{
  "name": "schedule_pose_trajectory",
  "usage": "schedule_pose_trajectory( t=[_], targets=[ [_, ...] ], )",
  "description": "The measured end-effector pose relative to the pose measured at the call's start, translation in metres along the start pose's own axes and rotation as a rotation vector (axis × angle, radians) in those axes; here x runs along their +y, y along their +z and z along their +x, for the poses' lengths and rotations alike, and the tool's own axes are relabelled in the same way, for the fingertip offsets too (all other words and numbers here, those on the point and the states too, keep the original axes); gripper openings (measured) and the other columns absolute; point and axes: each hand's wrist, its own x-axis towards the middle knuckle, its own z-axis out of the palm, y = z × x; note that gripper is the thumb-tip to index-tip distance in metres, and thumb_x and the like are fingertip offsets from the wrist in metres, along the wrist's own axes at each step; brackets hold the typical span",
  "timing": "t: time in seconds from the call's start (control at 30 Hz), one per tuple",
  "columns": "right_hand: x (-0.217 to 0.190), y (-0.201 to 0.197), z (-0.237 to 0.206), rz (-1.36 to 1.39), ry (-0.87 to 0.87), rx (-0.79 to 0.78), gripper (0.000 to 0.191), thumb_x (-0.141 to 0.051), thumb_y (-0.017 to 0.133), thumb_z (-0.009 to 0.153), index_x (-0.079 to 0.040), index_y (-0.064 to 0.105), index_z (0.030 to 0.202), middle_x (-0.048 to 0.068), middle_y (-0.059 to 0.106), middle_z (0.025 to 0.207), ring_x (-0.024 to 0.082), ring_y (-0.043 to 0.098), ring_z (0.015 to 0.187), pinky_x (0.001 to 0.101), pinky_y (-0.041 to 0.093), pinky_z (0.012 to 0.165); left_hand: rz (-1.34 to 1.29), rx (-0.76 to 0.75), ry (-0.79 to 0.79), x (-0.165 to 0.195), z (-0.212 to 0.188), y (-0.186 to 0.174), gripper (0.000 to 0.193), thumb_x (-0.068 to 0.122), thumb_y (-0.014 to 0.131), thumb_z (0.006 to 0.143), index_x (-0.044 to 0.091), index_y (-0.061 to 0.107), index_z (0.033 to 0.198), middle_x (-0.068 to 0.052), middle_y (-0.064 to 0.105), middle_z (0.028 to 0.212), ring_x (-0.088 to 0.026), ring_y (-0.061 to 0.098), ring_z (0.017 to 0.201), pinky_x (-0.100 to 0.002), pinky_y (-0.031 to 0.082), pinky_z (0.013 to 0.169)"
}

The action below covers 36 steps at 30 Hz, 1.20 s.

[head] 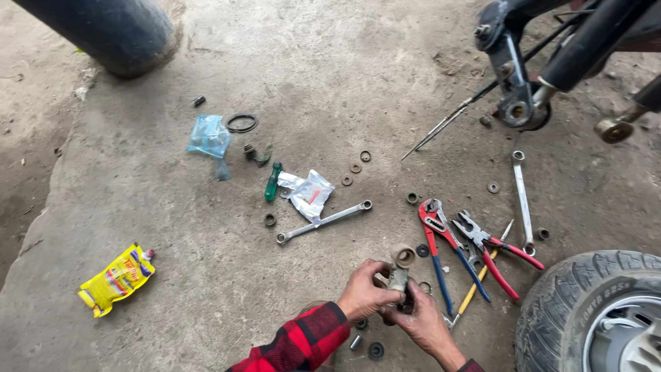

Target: The person works on the front suspension of a scooter, using pliers and a pipe wrench to loosen and remove a bushing from the shock mount. They then pick up a yellow packet, apply its contents to a metal bracket, and hammer and press the part while seated on the ground.

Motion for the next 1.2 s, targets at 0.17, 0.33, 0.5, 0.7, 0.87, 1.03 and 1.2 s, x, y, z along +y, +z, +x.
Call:
schedule_pose_trajectory(
  t=[0.17,0.33,0.5,0.7,0.87,1.03,1.2],
  targets=[
    [-0.015,0.008,0.003,-0.115,0.013,0.054,0.050,-0.015,0.086,0.074,-0.002,0.062,0.116,0.014,0.080,0.087,0.018,0.079,0.072,0.0333,0.063,0.065,0.072,-0.029,-0.002,0.006,-0.004,-0.017,0.060,0.040,0.084,0.069,0.003,0.074,0.115,-0.013,0.074,0.103,-0.023,0.074,0.086,-0.035,0.059,0.080],
    [-0.037,0.013,0.003,-0.400,-0.247,0.096,0.063,-0.021,0.090,0.071,-0.007,0.061,0.125,0.009,0.077,0.099,0.018,0.077,0.084,0.0340,0.062,0.073,0.075,0.036,-0.003,-0.008,0.011,-0.028,0.053,0.045,0.083,0.075,0.004,0.076,0.108,-0.011,0.078,0.096,-0.022,0.076,0.090,-0.036,0.058,0.083],
    [-0.056,-0.008,0.013,-0.451,-0.232,-0.033,0.064,-0.020,0.082,0.075,-0.015,0.060,0.135,0.005,0.077,0.107,0.018,0.075,0.091,0.0323,0.061,0.083,0.311,0.126,-0.003,-0.016,0.047,-0.061,0.046,0.042,0.080,0.075,0.008,0.077,0.107,-0.015,0.078,0.098,-0.029,0.075,0.090,-0.042,0.057,0.085],
    [-0.029,-0.065,-0.001,-0.652,-0.168,0.209,0.045,-0.023,0.085,0.072,-0.013,0.072,0.115,0.004,0.077,0.105,0.018,0.076,0.096,0.0339,0.059,0.083,0.560,0.041,0.069,-0.011,0.092,-0.116,0.043,0.037,0.073,0.074,0.011,0.076,0.109,-0.020,0.074,0.099,-0.039,0.071,0.095,-0.049,0.055,0.084],
    [0.006,-0.066,-0.022,-0.820,-0.166,0.310,0.037,-0.019,0.082,0.071,-0.014,0.073,0.107,0.003,0.076,0.103,0.022,0.072,0.098,0.0348,0.057,0.087,0.750,-0.033,-0.073,0.007,0.099,-0.126,0.038,0.040,0.074,0.079,0.009,0.078,0.101,-0.019,0.075,0.100,-0.038,0.070,0.098,-0.049,0.055,0.087],
    [0.015,-0.053,-0.026,-0.905,-0.133,0.347,0.032,-0.019,0.080,0.072,-0.015,0.071,0.102,0.003,0.074,0.098,0.025,0.069,0.099,0.0385,0.055,0.085,0.773,0.132,-0.095,0.035,0.076,-0.132,0.038,0.045,0.074,0.084,0.014,0.077,0.106,-0.016,0.076,0.098,-0.037,0.071,0.096,-0.049,0.056,0.085],
    [0.031,-0.063,-0.018,-0.864,-0.238,0.398,0.032,-0.020,0.080,0.072,-0.015,0.071,0.101,0.004,0.074,0.094,0.025,0.072,0.089,0.0388,0.057,0.079,0.618,0.325,0.012,0.033,0.035,-0.156,0.047,0.039,0.079,0.079,0.019,0.070,0.121,-0.007,0.074,0.099,-0.031,0.072,0.093,-0.045,0.056,0.081]
  ],
)
